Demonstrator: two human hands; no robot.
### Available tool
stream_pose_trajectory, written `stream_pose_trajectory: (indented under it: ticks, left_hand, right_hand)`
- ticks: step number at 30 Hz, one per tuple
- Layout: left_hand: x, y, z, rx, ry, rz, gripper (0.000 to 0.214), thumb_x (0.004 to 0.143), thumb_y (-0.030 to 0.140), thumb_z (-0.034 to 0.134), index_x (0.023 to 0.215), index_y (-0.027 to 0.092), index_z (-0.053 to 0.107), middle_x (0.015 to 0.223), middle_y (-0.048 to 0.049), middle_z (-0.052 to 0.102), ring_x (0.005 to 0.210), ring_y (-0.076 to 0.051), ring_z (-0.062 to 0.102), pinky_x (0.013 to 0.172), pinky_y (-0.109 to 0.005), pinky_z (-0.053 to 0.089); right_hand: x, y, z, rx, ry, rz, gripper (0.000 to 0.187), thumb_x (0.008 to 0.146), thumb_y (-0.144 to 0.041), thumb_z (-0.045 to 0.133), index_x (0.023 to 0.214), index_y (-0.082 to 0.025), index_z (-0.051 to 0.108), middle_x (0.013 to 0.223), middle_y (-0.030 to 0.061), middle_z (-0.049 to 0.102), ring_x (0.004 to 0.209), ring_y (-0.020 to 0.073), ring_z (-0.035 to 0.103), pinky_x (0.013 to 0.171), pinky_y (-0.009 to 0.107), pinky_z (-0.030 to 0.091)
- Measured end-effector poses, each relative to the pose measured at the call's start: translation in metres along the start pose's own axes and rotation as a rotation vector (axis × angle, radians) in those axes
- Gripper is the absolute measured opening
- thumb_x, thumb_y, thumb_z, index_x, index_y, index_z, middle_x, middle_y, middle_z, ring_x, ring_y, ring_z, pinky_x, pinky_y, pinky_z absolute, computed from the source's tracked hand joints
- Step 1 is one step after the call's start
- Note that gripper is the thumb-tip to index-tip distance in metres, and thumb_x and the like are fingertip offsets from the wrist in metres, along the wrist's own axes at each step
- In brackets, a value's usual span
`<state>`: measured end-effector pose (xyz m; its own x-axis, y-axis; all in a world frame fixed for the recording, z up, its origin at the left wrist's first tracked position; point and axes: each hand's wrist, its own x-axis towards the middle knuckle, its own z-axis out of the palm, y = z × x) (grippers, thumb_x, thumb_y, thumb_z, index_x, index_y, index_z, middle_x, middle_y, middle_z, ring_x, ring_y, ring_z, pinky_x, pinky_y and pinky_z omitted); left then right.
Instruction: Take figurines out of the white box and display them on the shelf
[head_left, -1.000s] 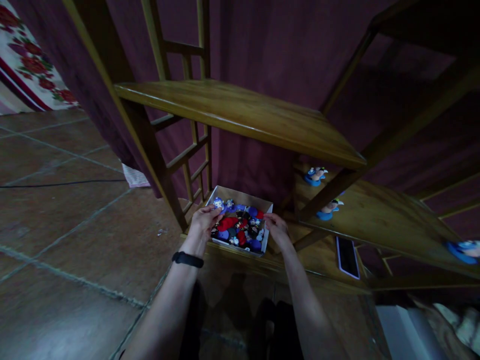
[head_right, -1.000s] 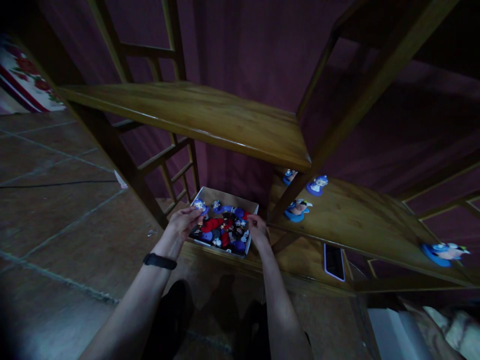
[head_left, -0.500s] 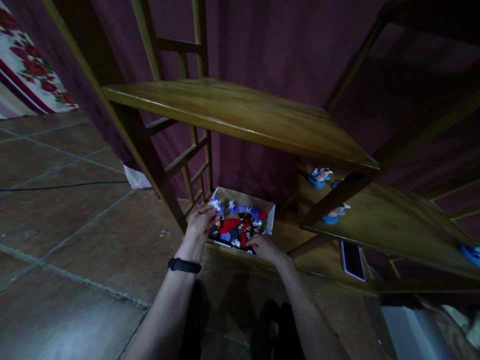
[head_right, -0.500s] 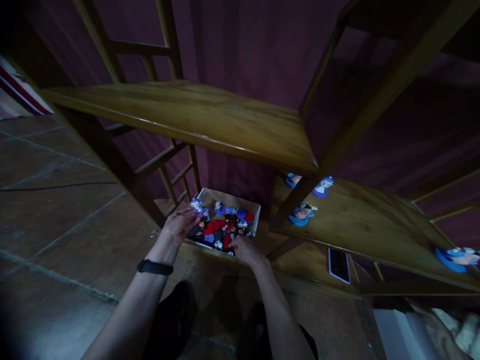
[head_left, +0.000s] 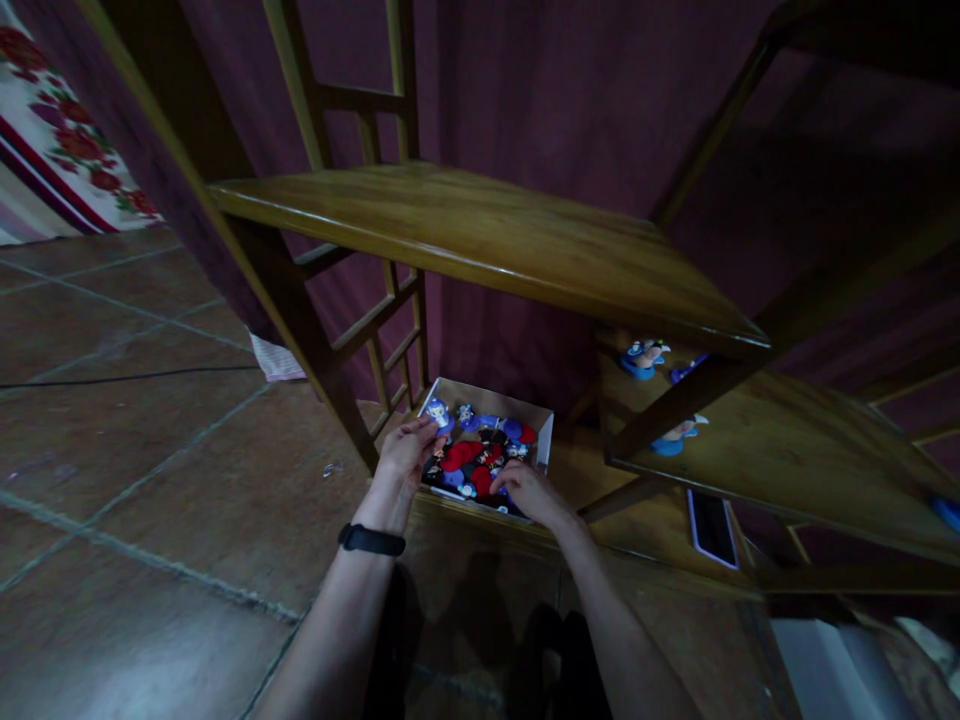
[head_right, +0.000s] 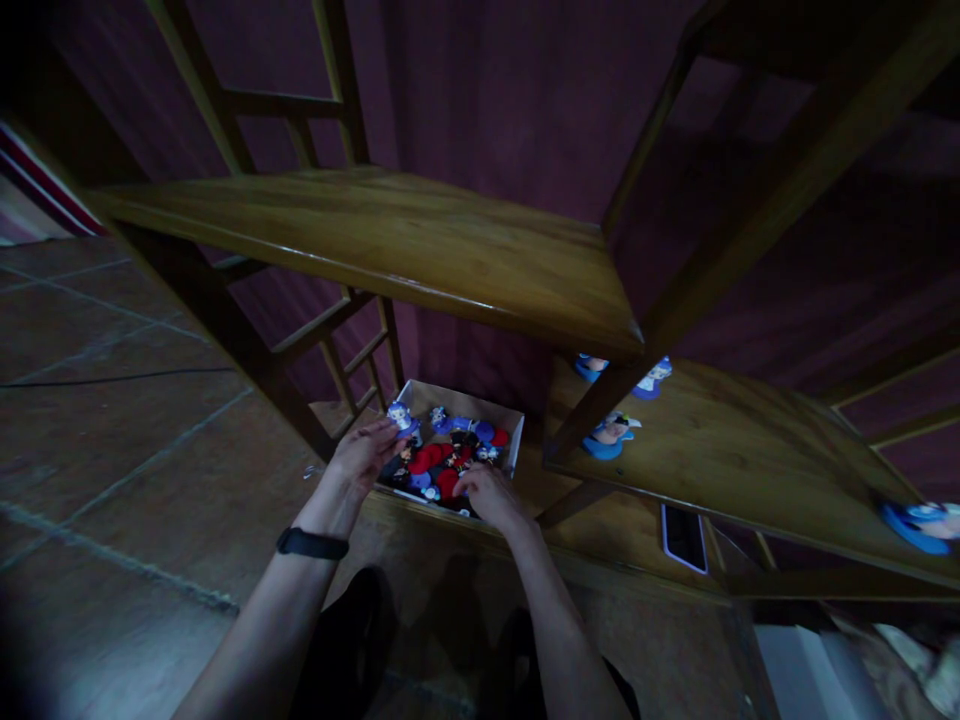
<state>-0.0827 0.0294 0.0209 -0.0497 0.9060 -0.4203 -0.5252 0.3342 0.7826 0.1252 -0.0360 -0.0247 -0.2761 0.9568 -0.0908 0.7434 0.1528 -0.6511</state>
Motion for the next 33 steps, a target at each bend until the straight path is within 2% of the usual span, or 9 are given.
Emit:
stream_pose_trajectory:
  ticks: [2,4,7,9,11,14,19,24,33]
  left_hand:
    - [-0.001,0.0,0.0,-0.002,0.002,0.0,0.013,0.068,-0.001,0.062,0.079,0.007,0.06,0.067,-0.006,0.066,0.058,-0.013,0.065,0.054,-0.019,0.052]
    - [-0.001,0.0,0.0,0.0,-0.003,-0.002,0.013,0.069,-0.001,0.061,0.08,0.007,0.061,0.068,-0.0066,0.066,0.059,-0.013,0.065,0.054,-0.019,0.052]
    - [0.0,0.001,-0.001,0.001,-0.016,-0.01,0.012,0.071,-0.001,0.059,0.081,0.007,0.061,0.068,-0.007,0.067,0.059,-0.013,0.065,0.053,-0.019,0.052]
    - [0.001,0.001,-0.002,-0.003,-0.021,-0.017,0.012,0.072,-0.001,0.058,0.081,0.006,0.061,0.067,-0.0069,0.066,0.058,-0.012,0.065,0.053,-0.018,0.052]
    - [0.001,0.001,-0.002,-0.001,-0.027,-0.023,0.012,0.073,-0.001,0.057,0.082,0.006,0.061,0.067,-0.007,0.066,0.058,-0.012,0.065,0.053,-0.019,0.052]
    - [0.001,0.002,-0.003,0.009,-0.026,-0.02,0.012,0.073,-0.001,0.057,0.082,0.006,0.061,0.067,-0.007,0.066,0.057,-0.012,0.064,0.053,-0.018,0.052]
    - [0.0,0.003,-0.002,0.039,-0.018,-0.039,0.014,0.071,-0.002,0.059,0.082,0.007,0.061,0.066,-0.0058,0.066,0.057,-0.013,0.065,0.052,-0.019,0.052]
    - [-0.002,0.0,0.0,0.083,-0.006,-0.054,0.016,0.069,-0.001,0.064,0.082,0.008,0.061,0.063,-0.0035,0.065,0.054,-0.012,0.063,0.05,-0.019,0.052]
    - [-0.007,-0.01,0.009,0.242,-0.024,-0.011,0.023,0.063,0.004,0.07,0.084,0.011,0.064,0.06,0.0002,0.062,0.049,-0.008,0.058,0.049,-0.017,0.049]
  right_hand:
    - [0.0,-0.003,0.008,-0.038,-0.076,-0.012,0.037,0.078,-0.006,0.042,0.083,-0.026,0.072,0.095,0.0011,0.065,0.091,0.015,0.059,0.085,0.027,0.042]
    - [0.0,-0.006,0.014,-0.072,-0.105,-0.012,0.037,0.079,-0.007,0.042,0.093,-0.027,0.07,0.1,0.0026,0.064,0.094,0.0159,0.059,0.086,0.027,0.042]
    - [0.0,-0.01,0.014,-0.06,-0.016,-0.016,0.046,0.08,-0.007,0.041,0.119,-0.027,0.057,0.12,0.0044,0.056,0.106,0.0168,0.054,0.089,0.027,0.04]
    - [0.001,-0.009,0.008,-0.04,0.075,0.0,0.051,0.081,-0.007,0.041,0.127,-0.027,0.049,0.126,0.0047,0.052,0.109,0.0168,0.052,0.091,0.027,0.039]
    - [0.003,-0.004,0.0,-0.028,0.133,0.026,0.047,0.082,-0.007,0.04,0.123,-0.026,0.053,0.122,0.0049,0.055,0.106,0.0164,0.054,0.091,0.028,0.04]
    - [0.004,0.011,-0.009,-0.014,0.166,0.053,0.036,0.082,-0.006,0.04,0.101,-0.023,0.066,0.104,0.0052,0.062,0.097,0.016,0.057,0.088,0.029,0.041]
    - [0.006,0.03,-0.013,-0.073,0.222,0.084,0.031,0.078,-0.006,0.045,0.081,-0.023,0.07,0.09,0.0038,0.065,0.092,0.017,0.058,0.085,0.029,0.042]
    - [0.006,0.021,-0.011,-0.145,0.217,0.081,0.028,0.08,-0.008,0.047,0.082,-0.023,0.07,0.091,0.0043,0.065,0.094,0.0176,0.056,0.087,0.029,0.04]
    - [0.002,0.002,-0.015,-0.031,0.243,0.079,0.027,0.083,-0.013,0.044,0.093,-0.024,0.067,0.096,0.0042,0.065,0.093,0.0169,0.058,0.087,0.03,0.042]
